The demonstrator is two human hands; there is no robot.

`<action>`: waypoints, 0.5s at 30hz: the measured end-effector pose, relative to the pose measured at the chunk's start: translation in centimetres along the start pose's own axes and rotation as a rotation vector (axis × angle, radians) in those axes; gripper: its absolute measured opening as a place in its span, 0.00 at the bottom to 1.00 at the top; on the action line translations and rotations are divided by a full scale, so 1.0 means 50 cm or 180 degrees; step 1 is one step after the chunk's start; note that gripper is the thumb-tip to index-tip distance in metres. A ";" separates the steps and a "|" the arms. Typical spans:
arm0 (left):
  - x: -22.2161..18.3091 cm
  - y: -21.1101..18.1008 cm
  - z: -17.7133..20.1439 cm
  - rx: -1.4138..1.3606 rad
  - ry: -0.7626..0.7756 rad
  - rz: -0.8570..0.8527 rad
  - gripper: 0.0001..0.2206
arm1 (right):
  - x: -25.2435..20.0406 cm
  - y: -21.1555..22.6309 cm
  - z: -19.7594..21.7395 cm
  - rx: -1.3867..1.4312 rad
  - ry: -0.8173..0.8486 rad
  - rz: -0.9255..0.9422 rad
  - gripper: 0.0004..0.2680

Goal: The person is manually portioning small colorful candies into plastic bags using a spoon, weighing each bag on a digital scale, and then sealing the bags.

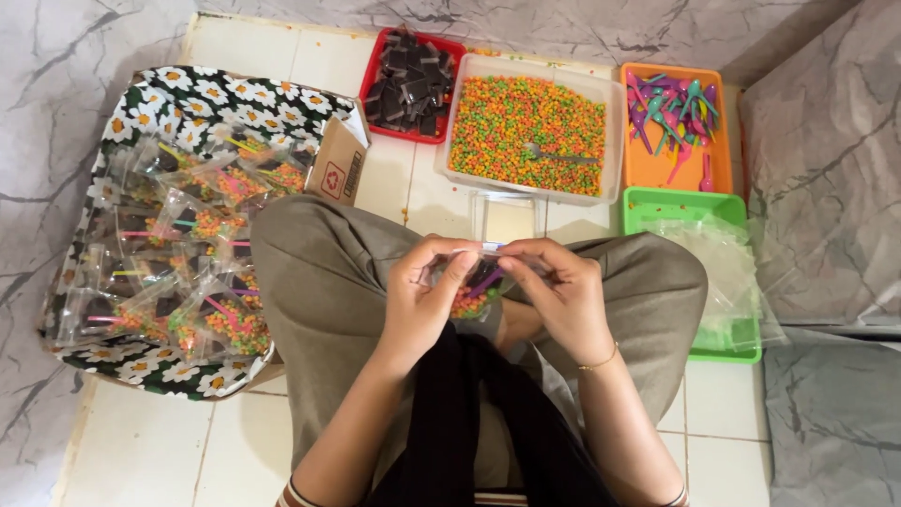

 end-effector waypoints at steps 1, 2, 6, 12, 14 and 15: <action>0.000 0.004 -0.001 -0.0009 0.0014 0.0010 0.05 | 0.001 -0.002 0.000 -0.0008 -0.0013 -0.0011 0.04; 0.000 0.008 -0.001 0.0007 -0.0054 0.0023 0.05 | 0.002 -0.004 0.000 -0.0073 -0.0014 0.0058 0.04; 0.001 0.008 -0.001 0.0183 -0.0215 -0.0164 0.04 | 0.002 0.014 -0.013 -0.0246 -0.0089 0.0284 0.03; 0.003 -0.023 -0.004 0.0564 -0.0342 -0.0533 0.03 | -0.001 0.017 -0.023 -0.0438 -0.0198 0.0473 0.02; 0.003 -0.029 -0.008 0.0661 -0.0339 -0.0584 0.03 | -0.005 0.017 -0.023 -0.0506 -0.0260 0.0530 0.02; 0.003 -0.033 -0.010 0.0755 -0.0342 -0.0646 0.03 | -0.005 0.017 -0.022 -0.0576 -0.0319 0.0598 0.02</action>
Point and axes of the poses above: each hand's wrist, its own x-axis towards the middle knuckle, its own z-axis out of the back of the hand, y = z × x, the point moved 2 cm from there along x, towards the middle knuckle, and after that the axes turned 8 degrees about x, right-handed, at the moved point
